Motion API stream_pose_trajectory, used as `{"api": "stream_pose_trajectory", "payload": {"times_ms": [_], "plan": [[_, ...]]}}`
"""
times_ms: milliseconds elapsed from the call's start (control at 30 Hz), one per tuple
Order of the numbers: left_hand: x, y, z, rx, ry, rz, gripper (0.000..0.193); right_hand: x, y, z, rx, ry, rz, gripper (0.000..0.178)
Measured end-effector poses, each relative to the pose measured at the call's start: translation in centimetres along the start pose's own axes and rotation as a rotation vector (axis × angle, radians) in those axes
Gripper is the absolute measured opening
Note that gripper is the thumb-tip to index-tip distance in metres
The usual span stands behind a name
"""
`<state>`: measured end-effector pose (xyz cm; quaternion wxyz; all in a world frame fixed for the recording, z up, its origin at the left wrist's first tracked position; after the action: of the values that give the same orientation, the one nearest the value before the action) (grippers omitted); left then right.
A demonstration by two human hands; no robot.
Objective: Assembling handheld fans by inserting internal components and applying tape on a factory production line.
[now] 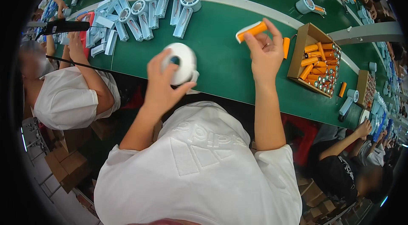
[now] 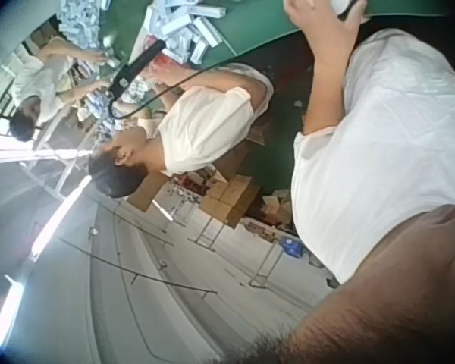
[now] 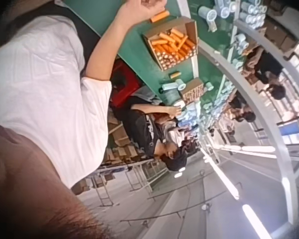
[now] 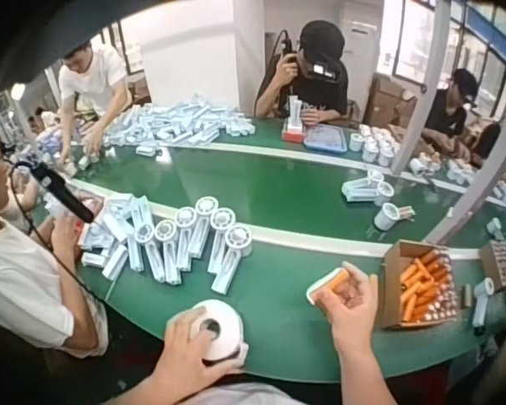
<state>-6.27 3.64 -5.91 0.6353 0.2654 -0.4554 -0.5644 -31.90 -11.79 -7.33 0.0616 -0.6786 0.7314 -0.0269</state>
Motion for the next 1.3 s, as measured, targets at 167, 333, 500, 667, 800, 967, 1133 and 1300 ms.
{"api": "stream_pose_trajectory", "payload": {"times_ms": [167, 333, 500, 667, 800, 967, 1133, 1300], "plan": [[1.7, 2.1, -3.1, 0.179, 0.071, 0.043, 0.048, -2.3, 1.9, 3.3, 0.248, -0.176, 0.015, 0.062], [7.2, 2.0, -5.0, 0.249, -0.074, 0.137, 0.020, -3.2, 3.0, 4.9, 0.321, -0.177, -0.052, 0.061], [13.0, -0.8, -6.8, 0.389, -0.265, -0.074, 0.023, -3.9, 2.6, 5.1, 0.285, -0.158, -0.158, 0.062], [15.7, -1.6, -5.2, 0.487, -0.508, -0.017, 0.026, -3.8, 2.5, 5.1, 0.328, -0.156, -0.232, 0.063], [17.9, -1.6, -3.4, 0.577, -0.662, -0.085, 0.023, -3.6, 2.3, 5.0, 0.327, -0.139, -0.245, 0.064], [19.8, -3.2, -4.8, 0.560, -0.709, -0.242, 0.020, -3.4, 2.3, 5.0, 0.329, -0.140, -0.269, 0.065], [19.7, -3.3, -4.6, 0.524, -0.754, -0.268, 0.018, -3.6, 1.9, 4.8, 0.307, -0.122, -0.291, 0.065], [19.4, -3.5, -3.6, 0.597, -0.713, -0.328, 0.017, -3.9, 1.7, 4.4, 0.242, -0.106, -0.304, 0.064]]}}
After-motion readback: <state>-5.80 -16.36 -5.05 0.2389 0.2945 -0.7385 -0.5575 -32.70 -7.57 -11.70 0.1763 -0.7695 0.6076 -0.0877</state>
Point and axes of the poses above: each hand's wrist, its own x-axis towards the middle knuckle, its own y-axis out of the back of the hand, z = x × y, the point moved 5 cm from there along x, towards the middle knuckle, and after that the axes turned 4 degrees about -y, right-handed, at the moved point
